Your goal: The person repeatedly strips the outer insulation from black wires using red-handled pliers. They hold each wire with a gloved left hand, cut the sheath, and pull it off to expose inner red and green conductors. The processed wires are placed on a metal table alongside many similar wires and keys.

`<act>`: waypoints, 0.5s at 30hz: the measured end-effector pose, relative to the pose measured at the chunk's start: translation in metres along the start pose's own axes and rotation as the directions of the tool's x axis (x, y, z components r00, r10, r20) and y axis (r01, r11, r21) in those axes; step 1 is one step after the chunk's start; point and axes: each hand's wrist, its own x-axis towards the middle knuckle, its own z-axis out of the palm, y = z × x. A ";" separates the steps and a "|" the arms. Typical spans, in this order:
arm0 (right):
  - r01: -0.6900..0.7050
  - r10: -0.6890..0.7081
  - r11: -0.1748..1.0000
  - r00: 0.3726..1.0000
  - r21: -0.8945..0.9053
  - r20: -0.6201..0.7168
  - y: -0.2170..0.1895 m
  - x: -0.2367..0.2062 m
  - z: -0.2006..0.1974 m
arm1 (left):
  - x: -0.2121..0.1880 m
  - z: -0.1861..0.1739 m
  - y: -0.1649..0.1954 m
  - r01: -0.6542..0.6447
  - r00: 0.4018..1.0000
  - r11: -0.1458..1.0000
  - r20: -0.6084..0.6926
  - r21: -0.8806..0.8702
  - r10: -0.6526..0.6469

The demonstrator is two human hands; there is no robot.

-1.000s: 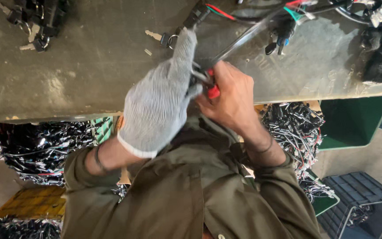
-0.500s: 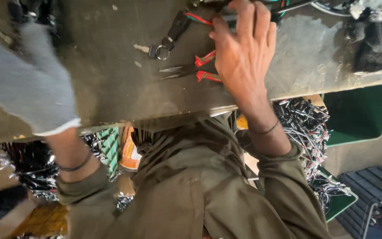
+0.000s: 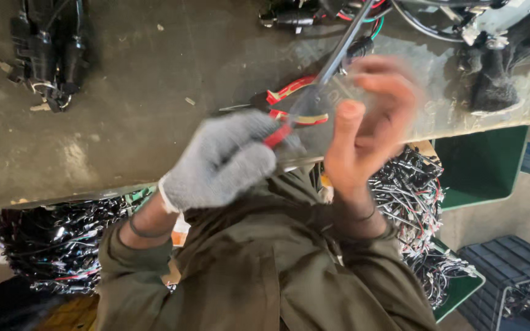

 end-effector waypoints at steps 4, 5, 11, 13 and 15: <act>-0.480 0.349 0.676 0.877 0.559 0.331 0.004 -0.021 -0.002 | 0.003 0.009 -0.017 -0.095 0.995 0.989 0.045 0.111 0.091; -0.474 0.355 0.617 0.880 0.628 0.316 -0.001 -0.023 -0.001 | 0.004 0.007 -0.022 -0.045 0.998 0.998 -0.051 -0.036 0.044; -0.349 0.020 0.810 0.820 0.471 0.573 -0.059 -0.020 0.033 | 0.004 0.008 -0.052 -0.201 0.905 0.968 -0.408 -0.153 0.123; -0.247 -0.054 0.849 0.839 0.467 0.542 -0.065 -0.022 0.028 | 0.004 0.015 -0.051 -0.199 0.917 0.970 -0.376 -0.140 0.134; -0.113 -0.100 0.896 0.891 0.430 0.442 -0.058 -0.028 0.014 | 0.004 0.015 -0.041 -0.199 0.925 0.975 -0.347 -0.093 0.156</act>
